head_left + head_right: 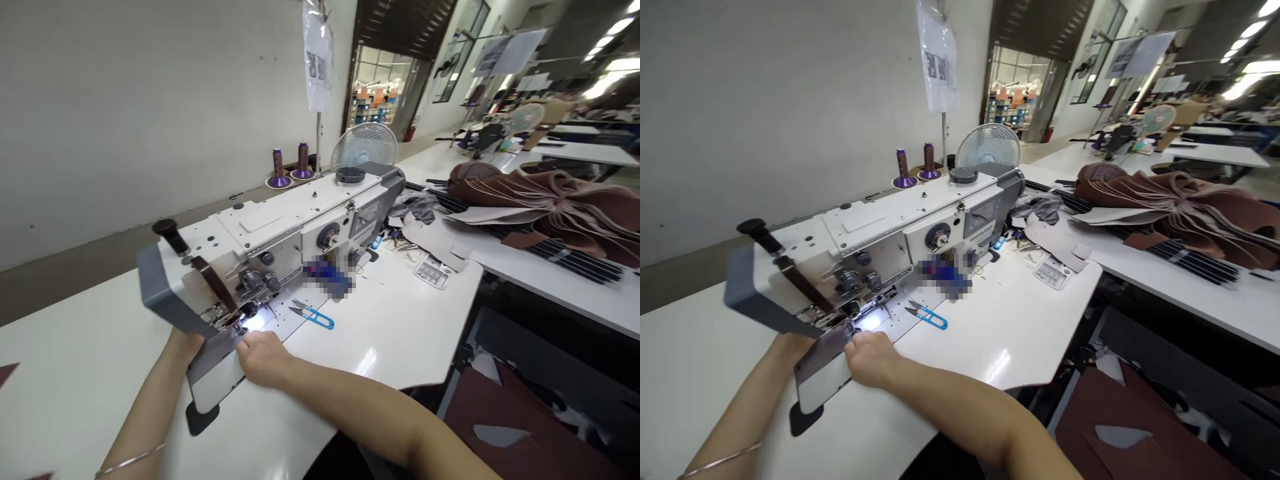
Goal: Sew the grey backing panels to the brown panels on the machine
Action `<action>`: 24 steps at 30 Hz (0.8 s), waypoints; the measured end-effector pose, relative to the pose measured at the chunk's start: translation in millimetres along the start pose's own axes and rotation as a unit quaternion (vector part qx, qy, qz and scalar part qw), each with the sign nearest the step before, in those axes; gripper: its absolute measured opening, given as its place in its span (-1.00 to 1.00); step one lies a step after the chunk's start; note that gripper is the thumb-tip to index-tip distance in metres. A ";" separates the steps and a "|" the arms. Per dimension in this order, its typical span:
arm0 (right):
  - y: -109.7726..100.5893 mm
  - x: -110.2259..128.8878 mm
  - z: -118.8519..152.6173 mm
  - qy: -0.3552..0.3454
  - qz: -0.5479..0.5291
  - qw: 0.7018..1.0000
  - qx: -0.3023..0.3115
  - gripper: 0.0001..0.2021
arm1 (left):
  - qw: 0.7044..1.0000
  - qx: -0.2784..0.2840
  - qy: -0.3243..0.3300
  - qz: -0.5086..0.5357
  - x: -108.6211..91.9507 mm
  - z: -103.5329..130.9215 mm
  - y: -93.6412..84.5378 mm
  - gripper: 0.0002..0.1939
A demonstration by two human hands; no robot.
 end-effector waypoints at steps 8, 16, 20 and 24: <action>-3.8 9.5 14.1 -0.064 -0.010 0.986 -0.154 -0.76 | 0.885 -0.216 0.134 -0.389 -12.7 142.3 -182.3 -0.64; -0.8 16.9 17.5 -0.100 -0.040 0.982 -0.155 -0.70 | 0.632 -0.311 0.089 -0.704 9.2 254.0 -307.9 -0.46; 0.0 13.4 19.5 -0.089 -0.031 0.986 -0.140 -0.68 | 0.623 -0.243 0.025 -0.743 0.5 250.7 -311.1 -0.52; -1.8 11.6 19.8 -0.083 -0.026 0.985 -0.148 -0.67 | 0.605 -0.225 0.000 -0.764 -19.3 246.6 -300.3 -0.54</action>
Point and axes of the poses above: each hand's wrist, its own z-axis away from the middle knuckle, its own y-axis out of the palm, x = y × z, the point moved 5 cm from there along -z, towards the middle knuckle
